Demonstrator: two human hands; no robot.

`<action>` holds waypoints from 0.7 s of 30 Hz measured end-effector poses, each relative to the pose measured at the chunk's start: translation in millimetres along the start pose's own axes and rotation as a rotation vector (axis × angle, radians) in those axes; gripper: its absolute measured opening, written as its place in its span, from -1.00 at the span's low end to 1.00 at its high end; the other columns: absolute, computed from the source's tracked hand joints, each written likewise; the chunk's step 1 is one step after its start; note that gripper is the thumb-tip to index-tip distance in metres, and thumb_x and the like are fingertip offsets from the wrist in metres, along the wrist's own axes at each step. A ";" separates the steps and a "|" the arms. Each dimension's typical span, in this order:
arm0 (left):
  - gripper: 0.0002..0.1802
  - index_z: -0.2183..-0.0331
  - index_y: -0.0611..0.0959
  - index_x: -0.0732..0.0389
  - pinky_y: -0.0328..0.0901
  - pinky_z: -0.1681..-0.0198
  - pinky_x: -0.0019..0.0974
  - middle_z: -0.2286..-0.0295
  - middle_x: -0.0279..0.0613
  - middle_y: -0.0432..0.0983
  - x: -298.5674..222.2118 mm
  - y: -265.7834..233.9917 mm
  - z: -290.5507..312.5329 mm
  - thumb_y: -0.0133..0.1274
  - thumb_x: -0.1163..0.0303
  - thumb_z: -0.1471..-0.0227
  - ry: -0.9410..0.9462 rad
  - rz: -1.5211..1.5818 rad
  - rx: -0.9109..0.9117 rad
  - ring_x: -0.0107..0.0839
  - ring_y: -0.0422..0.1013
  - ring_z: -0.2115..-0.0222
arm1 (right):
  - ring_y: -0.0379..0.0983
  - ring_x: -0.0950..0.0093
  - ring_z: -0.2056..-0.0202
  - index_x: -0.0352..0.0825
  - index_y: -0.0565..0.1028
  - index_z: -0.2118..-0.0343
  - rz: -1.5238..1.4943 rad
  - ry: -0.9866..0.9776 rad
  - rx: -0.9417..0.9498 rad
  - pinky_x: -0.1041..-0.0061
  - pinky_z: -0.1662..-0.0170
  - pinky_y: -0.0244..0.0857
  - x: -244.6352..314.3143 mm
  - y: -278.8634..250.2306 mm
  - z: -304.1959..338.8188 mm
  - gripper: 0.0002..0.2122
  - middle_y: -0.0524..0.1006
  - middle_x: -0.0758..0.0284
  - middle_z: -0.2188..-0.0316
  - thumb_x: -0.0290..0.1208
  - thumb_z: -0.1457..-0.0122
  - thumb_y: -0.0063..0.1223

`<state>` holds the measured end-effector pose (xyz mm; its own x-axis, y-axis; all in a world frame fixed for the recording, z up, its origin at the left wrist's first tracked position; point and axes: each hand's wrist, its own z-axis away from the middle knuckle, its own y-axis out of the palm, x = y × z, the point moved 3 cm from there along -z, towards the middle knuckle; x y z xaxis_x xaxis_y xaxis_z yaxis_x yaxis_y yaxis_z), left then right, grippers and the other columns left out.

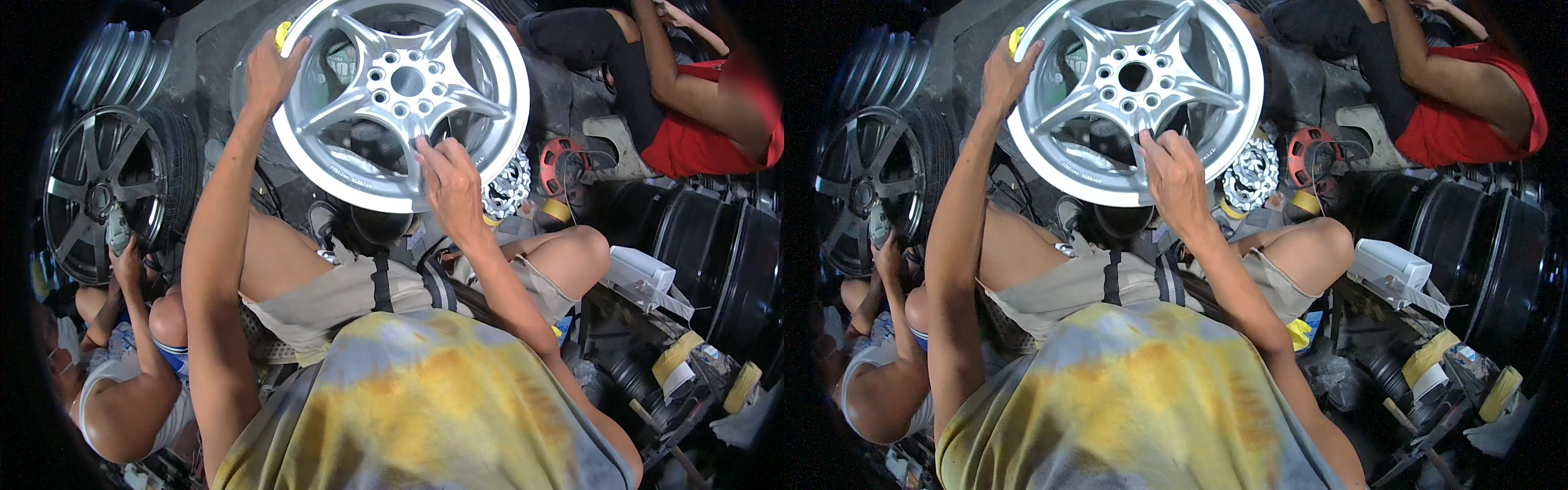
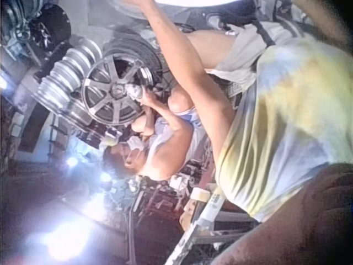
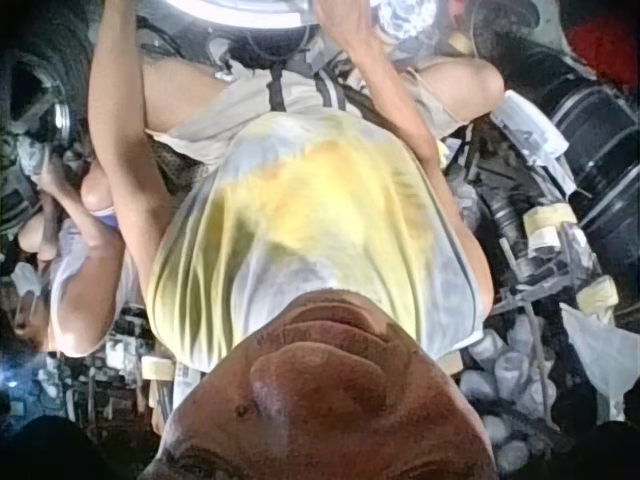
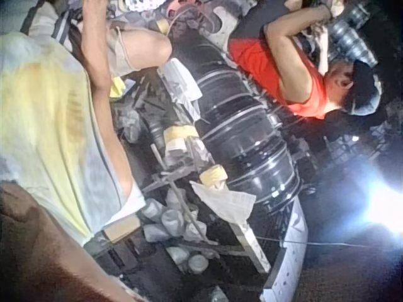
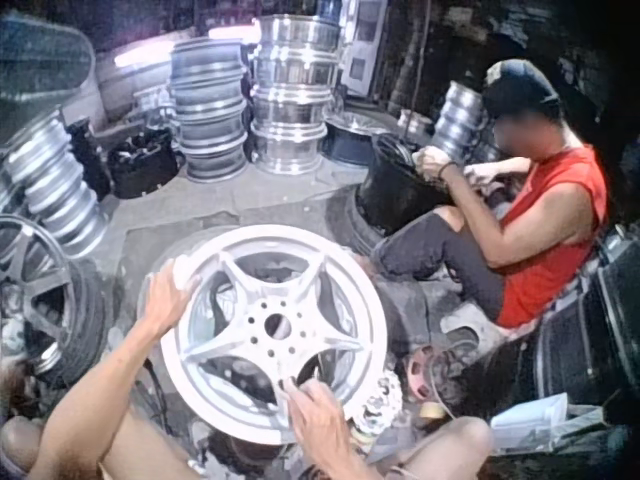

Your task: The person scrubs and wipes a silver car wheel with a yellow cloth, focusing on the spokes and rim. They rotate the wheel to access different areas and continue cleaning throughout the clip.

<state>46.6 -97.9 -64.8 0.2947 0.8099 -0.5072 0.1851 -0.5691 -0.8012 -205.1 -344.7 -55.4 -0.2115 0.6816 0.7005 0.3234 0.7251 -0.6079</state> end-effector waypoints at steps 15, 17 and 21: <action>-0.35 0.12 0.62 0.35 0.40 0.13 0.06 0.26 0.23 0.64 2.5 5.2 3.9 0.21 -0.12 -0.12 0.046 0.014 -0.033 0.15 0.58 0.19 | 0.37 0.26 0.36 -0.40 0.62 0.07 0.194 -0.173 -0.001 0.26 0.28 0.26 -10.9 4.6 -28.1 -0.72 0.41 0.25 0.45 -0.55 -0.12 0.24; -0.37 0.08 0.61 0.36 0.39 0.09 0.08 0.22 0.26 0.63 1.4 4.3 1.1 0.22 -0.06 -0.12 0.028 -0.013 -0.016 0.18 0.55 0.15 | 0.37 0.26 0.36 -0.39 0.62 0.07 0.221 -0.151 0.002 0.26 0.28 0.26 -4.8 5.2 -11.3 -0.72 0.41 0.25 0.45 -0.54 -0.13 0.24; -0.38 0.06 0.62 0.30 0.38 0.05 0.07 0.17 0.20 0.63 3.4 2.5 4.2 0.23 -0.07 -0.10 -0.009 0.051 0.027 0.17 0.54 0.11 | 0.36 0.30 0.36 -0.35 0.63 0.06 0.252 -0.196 0.039 0.27 0.28 0.26 -3.9 0.3 16.5 -0.72 0.40 0.29 0.45 -0.52 -0.13 0.24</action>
<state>44.2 -96.0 -69.9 0.2946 0.7813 -0.5502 0.1451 -0.6057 -0.7824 -219.3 -345.6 -64.4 -0.3043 0.8433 0.4430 0.3531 0.5318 -0.7697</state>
